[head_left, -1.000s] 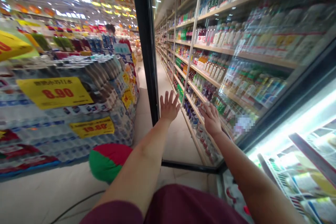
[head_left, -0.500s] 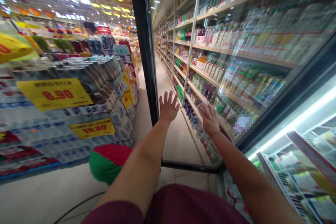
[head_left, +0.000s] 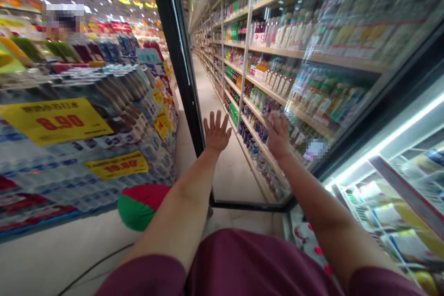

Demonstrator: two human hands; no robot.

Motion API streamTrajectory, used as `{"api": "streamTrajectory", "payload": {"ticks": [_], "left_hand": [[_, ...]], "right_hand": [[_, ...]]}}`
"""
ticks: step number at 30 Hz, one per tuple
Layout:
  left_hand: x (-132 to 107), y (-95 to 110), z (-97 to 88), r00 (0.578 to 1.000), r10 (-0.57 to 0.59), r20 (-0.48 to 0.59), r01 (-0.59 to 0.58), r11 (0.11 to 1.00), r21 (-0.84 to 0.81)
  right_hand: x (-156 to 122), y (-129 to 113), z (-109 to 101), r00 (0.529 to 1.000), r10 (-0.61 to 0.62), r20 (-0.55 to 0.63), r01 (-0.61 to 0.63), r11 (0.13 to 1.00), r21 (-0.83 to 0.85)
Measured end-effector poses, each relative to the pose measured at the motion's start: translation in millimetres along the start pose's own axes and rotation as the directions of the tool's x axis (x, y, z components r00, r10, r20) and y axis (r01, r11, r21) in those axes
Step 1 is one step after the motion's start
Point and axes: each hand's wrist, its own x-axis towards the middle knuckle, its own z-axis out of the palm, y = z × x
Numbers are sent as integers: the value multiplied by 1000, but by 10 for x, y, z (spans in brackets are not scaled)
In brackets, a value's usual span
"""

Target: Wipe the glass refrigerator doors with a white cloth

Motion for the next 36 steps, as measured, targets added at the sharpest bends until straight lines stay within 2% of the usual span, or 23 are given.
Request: {"api": "streamTrajectory", "payload": {"ticks": [2,4,7,9,10,12,14,16,18,20,22,24,25,28,31,33,34,36], "left_hand": [[7,13,-8,1000,-7,25,7,1000,-4],[12,21,-14,999,-15,52,15,1000,-5],[14,26,-28,997,-19,71,19,1000,-1],[14,23,-32,997,-16,70,16,1000,0],[15,19,-30,998,-14,67,14,1000,-2],[18,7,-20,998,-11,59,11,1000,-7],[21,-6,-5,999,-7,52,7,1000,-10],[23,-18,9,999,-2,46,2,1000,-8],[24,-27,19,999,1,36,-1,1000,0],[24,-35,27,1000,6,24,-6,1000,10],[23,-42,35,1000,16,15,-16,1000,15],[23,-49,47,1000,21,12,-21,1000,14],[24,-51,53,1000,20,11,-20,1000,12],[28,-56,69,1000,11,13,-11,1000,7],[30,-58,70,1000,11,14,-12,1000,13],[28,-59,65,1000,13,10,-14,1000,16],[26,-59,63,1000,15,8,-15,1000,17],[19,-60,61,1000,16,6,-16,1000,19]], "right_hand": [[109,3,5,996,83,-35,-83,997,-7],[81,-48,41,997,71,-32,-71,997,-7],[-126,-141,74,985,-122,123,118,992,43],[-216,-131,55,933,-253,256,232,967,109],[-213,-95,34,917,-281,285,255,959,126],[-111,10,-15,945,-234,229,217,971,97],[40,97,-42,993,-93,71,90,995,34],[108,99,-18,998,29,-62,-28,1000,7],[14,8,47,996,50,-70,-50,999,4],[-203,-116,115,996,-68,49,66,997,30],[-404,-181,143,950,-250,185,238,967,86],[-458,-134,118,915,-340,219,325,940,101],[-416,-76,91,929,-320,186,311,947,73],[-149,106,22,993,-119,-13,119,993,-11],[-53,95,47,989,-21,-147,19,1000,-20],[-198,-16,103,991,-84,-101,83,996,-17],[-304,-73,128,989,-146,-31,146,989,-3],[-482,-131,145,950,-287,127,282,958,59]]}}
